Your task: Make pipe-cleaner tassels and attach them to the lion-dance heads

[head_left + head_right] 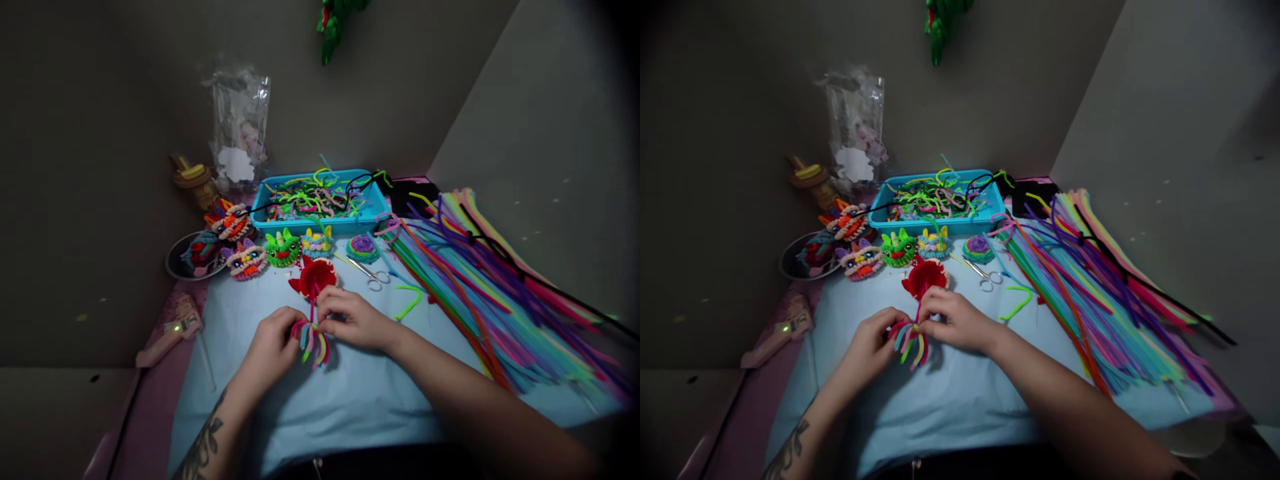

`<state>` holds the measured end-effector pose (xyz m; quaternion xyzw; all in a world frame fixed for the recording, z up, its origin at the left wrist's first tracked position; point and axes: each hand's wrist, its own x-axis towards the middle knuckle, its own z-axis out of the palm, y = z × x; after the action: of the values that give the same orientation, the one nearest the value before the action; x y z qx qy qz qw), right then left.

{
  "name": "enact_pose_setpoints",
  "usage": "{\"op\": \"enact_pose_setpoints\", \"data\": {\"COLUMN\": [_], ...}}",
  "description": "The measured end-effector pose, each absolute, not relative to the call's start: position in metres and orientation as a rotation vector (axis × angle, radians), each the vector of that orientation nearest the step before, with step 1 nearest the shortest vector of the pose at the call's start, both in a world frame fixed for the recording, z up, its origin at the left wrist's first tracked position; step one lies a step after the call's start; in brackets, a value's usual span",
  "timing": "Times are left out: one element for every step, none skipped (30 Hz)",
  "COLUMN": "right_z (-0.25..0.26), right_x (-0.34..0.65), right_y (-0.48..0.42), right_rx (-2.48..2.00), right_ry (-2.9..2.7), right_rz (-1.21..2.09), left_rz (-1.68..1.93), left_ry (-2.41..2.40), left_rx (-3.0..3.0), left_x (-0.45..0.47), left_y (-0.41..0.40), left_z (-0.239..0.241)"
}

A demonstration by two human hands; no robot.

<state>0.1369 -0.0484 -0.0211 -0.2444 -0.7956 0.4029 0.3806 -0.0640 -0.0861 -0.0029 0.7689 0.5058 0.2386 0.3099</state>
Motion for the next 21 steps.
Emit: {"op": "enact_pose_setpoints", "data": {"right_z": [-0.022, -0.022, -0.023, -0.023, -0.023, -0.022, -0.022, -0.021, -0.02, -0.02, -0.019, -0.019, -0.019, -0.019, -0.019, -0.019, -0.019, -0.019, -0.018, -0.018, -0.018], "right_x": [0.137, 0.137, 0.138, 0.137, 0.137, 0.137, 0.137, 0.137, 0.137, 0.137, 0.137, 0.137, 0.137, 0.136, 0.136, 0.136, 0.136, 0.136, 0.136, 0.136, 0.137], "right_y": [-0.048, -0.048, -0.048, -0.048, -0.048, -0.048, -0.048, -0.048, -0.048, -0.048, -0.048, -0.048, -0.048, -0.048, -0.048, -0.049, -0.049, -0.049, -0.049, -0.05, -0.05], "right_rx": [-0.632, -0.638, -0.643, -0.645, -0.64, -0.631, -0.619, -0.606, -0.594, -0.584, -0.578, -0.575, -0.574, -0.574, -0.577, -0.582, -0.586, -0.594, -0.602, -0.609, -0.615], "right_ry": [-2.026, -2.022, -2.019, -2.018, -2.02, -2.024, -2.029, -2.032, -2.032, -2.03, -2.026, -2.023, -2.022, -2.025, -2.03, -2.037, -2.044, -2.052, -2.06, -2.067, -2.074], "right_rz": [1.028, 1.026, 1.024, 1.023, 1.022, 1.021, 1.024, 1.027, 1.029, 1.032, 1.034, 1.037, 1.038, 1.04, 1.041, 1.041, 1.037, 1.032, 1.027, 1.024, 1.022], "left_rz": [0.635, 0.636, 0.636, 0.639, 0.647, 0.659, 0.676, 0.701, 0.728, 0.756, 0.784, 0.812, 0.834, 0.847, 0.852, 0.849, 0.84, 0.822, 0.796, 0.77, 0.742], "left_ry": [1.334, 1.331, 1.328, 1.323, 1.32, 1.321, 1.326, 1.336, 1.346, 1.357, 1.371, 1.386, 1.404, 1.423, 1.441, 1.452, 1.459, 1.46, 1.458, 1.453, 1.447], "left_rx": [1.989, 1.957, 1.935, 1.923, 1.92, 1.919, 1.919, 1.918, 1.916, 1.916, 1.92, 1.928, 1.938, 1.946, 1.949, 1.944, 1.933, 1.915, 1.891, 1.86, 1.822], "left_x": [-0.065, -0.065, -0.065, -0.065, -0.065, -0.064, -0.064, -0.063, -0.062, -0.061, -0.06, -0.059, -0.059, -0.058, -0.058, -0.058, -0.057, -0.057, -0.057, -0.056, -0.056], "left_y": [-0.085, -0.084, -0.083, -0.083, -0.083, -0.082, -0.082, -0.082, -0.082, -0.082, -0.082, -0.082, -0.082, -0.082, -0.082, -0.082, -0.081, -0.081, -0.081, -0.081, -0.08], "left_z": [-0.003, -0.003, -0.004, -0.005, -0.006, -0.007, -0.009, -0.01, -0.012, -0.013, -0.015, -0.016, -0.017, -0.018, -0.018, -0.018, -0.018, -0.018, -0.018, -0.018, -0.018]}}
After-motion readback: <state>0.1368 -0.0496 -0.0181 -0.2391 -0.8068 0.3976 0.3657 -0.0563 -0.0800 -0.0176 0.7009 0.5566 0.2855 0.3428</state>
